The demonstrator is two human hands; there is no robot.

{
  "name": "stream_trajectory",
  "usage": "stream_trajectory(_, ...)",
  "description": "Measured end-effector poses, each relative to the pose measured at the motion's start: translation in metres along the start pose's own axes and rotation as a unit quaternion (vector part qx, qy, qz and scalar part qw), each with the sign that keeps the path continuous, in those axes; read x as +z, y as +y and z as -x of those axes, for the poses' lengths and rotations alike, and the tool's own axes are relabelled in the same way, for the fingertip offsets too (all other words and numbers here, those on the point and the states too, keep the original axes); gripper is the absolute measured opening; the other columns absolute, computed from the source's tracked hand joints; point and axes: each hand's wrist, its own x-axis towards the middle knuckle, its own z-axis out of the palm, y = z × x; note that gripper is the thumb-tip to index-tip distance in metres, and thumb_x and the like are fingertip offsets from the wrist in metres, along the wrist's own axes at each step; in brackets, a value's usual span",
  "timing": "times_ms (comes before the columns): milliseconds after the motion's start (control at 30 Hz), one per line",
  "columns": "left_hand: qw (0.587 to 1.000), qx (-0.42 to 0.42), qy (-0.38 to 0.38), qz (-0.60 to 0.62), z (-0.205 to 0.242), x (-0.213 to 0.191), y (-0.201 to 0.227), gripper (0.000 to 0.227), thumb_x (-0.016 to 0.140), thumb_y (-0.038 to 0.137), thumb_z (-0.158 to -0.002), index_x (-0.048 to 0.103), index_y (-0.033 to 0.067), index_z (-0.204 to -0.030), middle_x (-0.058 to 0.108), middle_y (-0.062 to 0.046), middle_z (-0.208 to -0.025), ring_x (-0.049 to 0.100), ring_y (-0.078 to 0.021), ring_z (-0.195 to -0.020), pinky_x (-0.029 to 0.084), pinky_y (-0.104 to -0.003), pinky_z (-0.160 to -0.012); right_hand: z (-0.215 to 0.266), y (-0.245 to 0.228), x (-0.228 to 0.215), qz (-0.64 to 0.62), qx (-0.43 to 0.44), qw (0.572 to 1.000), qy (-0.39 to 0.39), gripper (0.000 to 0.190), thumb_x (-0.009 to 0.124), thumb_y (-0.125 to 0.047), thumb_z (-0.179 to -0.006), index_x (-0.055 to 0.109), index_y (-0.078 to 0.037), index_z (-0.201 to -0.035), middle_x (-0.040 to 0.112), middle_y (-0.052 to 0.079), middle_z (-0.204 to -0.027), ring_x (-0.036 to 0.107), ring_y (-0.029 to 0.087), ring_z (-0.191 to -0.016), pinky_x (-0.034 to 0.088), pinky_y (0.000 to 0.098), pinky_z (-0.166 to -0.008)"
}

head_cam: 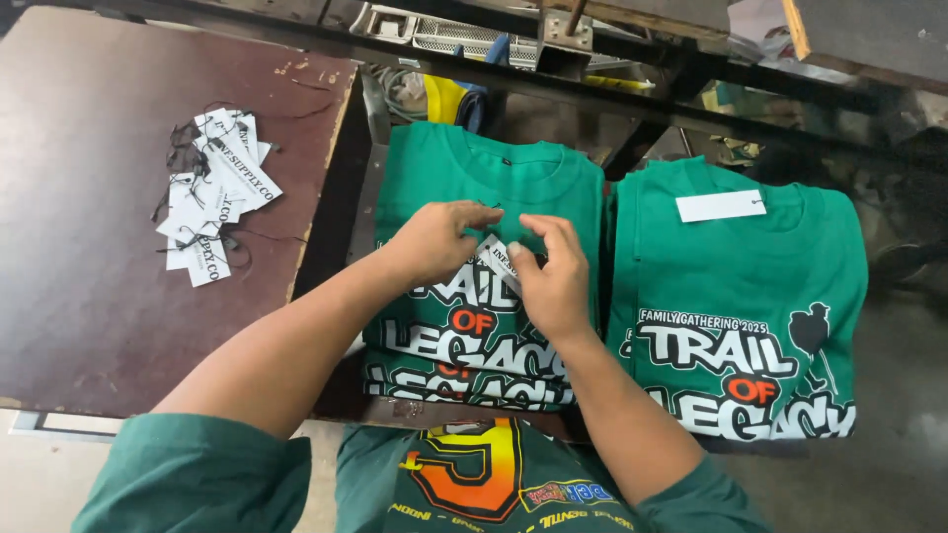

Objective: The person attaches white paper tags to the collars of green t-shirts using a handheld tagging tool. They repeatedly pick up tags from a pile, thread them through the shirt necks, and secure them with the tool before stacking the finished shirts.

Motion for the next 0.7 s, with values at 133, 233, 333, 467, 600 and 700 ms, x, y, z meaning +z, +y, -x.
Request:
stream_trajectory(133,0.999,0.01,0.053,-0.01,0.004,-0.003,0.012,0.024,0.063,0.019,-0.094,0.078,0.015,-0.112,0.078,-0.009,-0.1,0.074,-0.0325,-0.101,0.058,-0.044,-0.089,-0.019,-0.012,0.012,-0.239,0.147,0.959,-0.045,0.029,0.06,-0.018,-0.101,0.065,-0.005,-0.126,0.078,0.008,-0.112,0.072,0.011,-0.101,0.051,0.0209,-0.081)
stream_trajectory(233,0.988,-0.096,0.075,0.092,-0.004,-0.003,-0.007,0.018,0.066,0.019,-0.091,0.078,0.0222,-0.105,0.079,0.002,-0.087,0.077,-0.0135,-0.088,0.058,-0.032,-0.082,-0.036,0.002,0.026,-0.183,0.098,0.976,-0.058,0.033,0.062,0.0,-0.094,0.068,-0.005,-0.127,0.075,0.01,-0.107,0.069,0.014,-0.101,0.054,0.0261,-0.083)
stream_trajectory(333,0.978,-0.083,0.062,0.183,-0.004,-0.012,-0.002,0.028,0.062,0.003,-0.089,0.076,0.0143,-0.11,0.078,-0.005,-0.088,0.075,-0.0123,-0.08,0.059,-0.029,-0.081,-0.052,-0.001,0.027,-0.163,-0.027,0.976,-0.141,0.061,0.06,0.014,-0.089,0.06,-0.012,-0.144,0.057,0.014,-0.145,0.064,0.034,-0.122,0.061,0.0415,-0.093)
stream_trajectory(467,0.956,-0.041,0.074,0.279,-0.008,-0.02,-0.011,0.028,0.057,-0.004,-0.088,0.076,0.0046,-0.106,0.073,-0.01,-0.082,0.069,-0.0137,-0.075,0.059,-0.027,-0.074,-0.07,0.007,0.036,-0.264,0.045,0.938,-0.22,0.046,0.064,0.008,-0.09,0.07,-0.01,-0.132,0.073,0.002,-0.115,0.067,0.012,-0.105,0.06,0.0312,-0.093)
stream_trajectory(600,0.952,-0.032,0.102,0.285,-0.011,-0.026,-0.014,0.029,0.056,-0.003,-0.089,0.07,0.0025,-0.114,0.07,-0.01,-0.079,0.068,-0.0136,-0.072,0.058,-0.027,-0.071,-0.089,0.0,0.015,-0.257,0.073,0.923,-0.278,0.021,0.067,0.003,-0.093,0.074,-0.006,-0.111,0.073,0.003,-0.089,0.067,0.008,-0.086,0.057,0.0246,-0.082)
stream_trajectory(700,0.968,-0.058,0.131,0.208,-0.011,-0.03,-0.017,0.027,0.058,0.003,-0.09,0.07,0.0103,-0.113,0.071,-0.003,-0.074,0.069,-0.0102,-0.068,0.055,-0.025,-0.068,-0.097,-0.001,0.001,-0.18,0.076,0.932,-0.306,0.012,0.066,-0.001,-0.093,0.074,-0.008,-0.098,0.067,0.0,-0.076,0.06,0.006,-0.076,0.052,0.0216,-0.073)
